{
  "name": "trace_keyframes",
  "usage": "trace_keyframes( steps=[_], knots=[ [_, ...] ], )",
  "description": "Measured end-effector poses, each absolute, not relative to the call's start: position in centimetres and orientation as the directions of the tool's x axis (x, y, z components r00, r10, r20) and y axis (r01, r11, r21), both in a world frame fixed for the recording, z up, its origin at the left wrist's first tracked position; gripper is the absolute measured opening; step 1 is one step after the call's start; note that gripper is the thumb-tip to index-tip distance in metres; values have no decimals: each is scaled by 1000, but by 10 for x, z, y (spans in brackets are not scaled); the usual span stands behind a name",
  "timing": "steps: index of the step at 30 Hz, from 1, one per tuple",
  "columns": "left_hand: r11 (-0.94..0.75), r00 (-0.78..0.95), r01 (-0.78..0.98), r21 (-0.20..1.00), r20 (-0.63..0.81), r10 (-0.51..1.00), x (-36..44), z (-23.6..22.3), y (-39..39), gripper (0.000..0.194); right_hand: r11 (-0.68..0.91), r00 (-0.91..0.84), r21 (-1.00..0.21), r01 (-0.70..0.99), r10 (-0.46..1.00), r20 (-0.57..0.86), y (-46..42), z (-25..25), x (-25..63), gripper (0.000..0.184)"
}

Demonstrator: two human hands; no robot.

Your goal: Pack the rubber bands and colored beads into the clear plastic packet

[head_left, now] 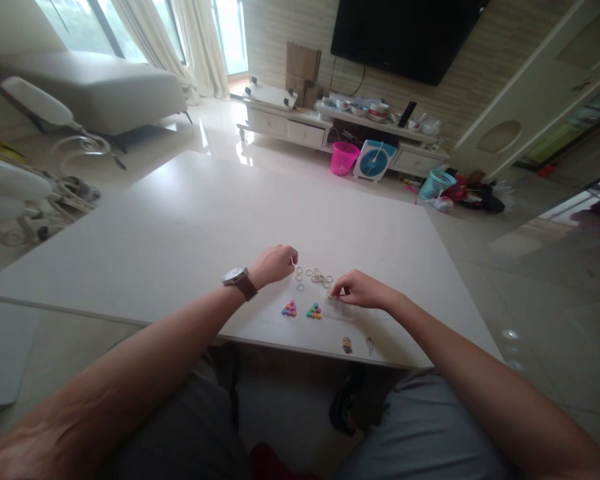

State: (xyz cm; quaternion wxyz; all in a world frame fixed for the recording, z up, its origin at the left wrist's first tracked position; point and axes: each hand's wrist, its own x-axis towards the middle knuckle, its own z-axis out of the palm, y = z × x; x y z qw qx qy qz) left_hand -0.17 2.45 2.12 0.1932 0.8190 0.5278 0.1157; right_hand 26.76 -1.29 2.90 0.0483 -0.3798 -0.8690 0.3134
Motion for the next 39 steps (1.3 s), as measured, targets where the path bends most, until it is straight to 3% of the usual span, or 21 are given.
trace_keyframes(
  steps=[5,10,24,33,39],
  knots=[
    [-362,413,811,459,-12,911,0,21,24,22,519,-619,-526,674,785,-18,-8,32,266,15],
    [-376,423,816,438,-9,906,1,20,23,23,569,-642,-475,671,767,10,-5,19,266,19],
    [-392,437,820,417,-14,900,2,18,22,22,609,-691,-398,686,718,-91,-4,12,265,29],
    [-407,449,828,384,-20,893,2,17,21,22,446,-545,-576,685,838,1,-4,18,266,18],
    [-414,448,826,381,0,894,3,17,22,21,383,-497,-578,721,867,-46,-6,24,264,16]
  ],
)
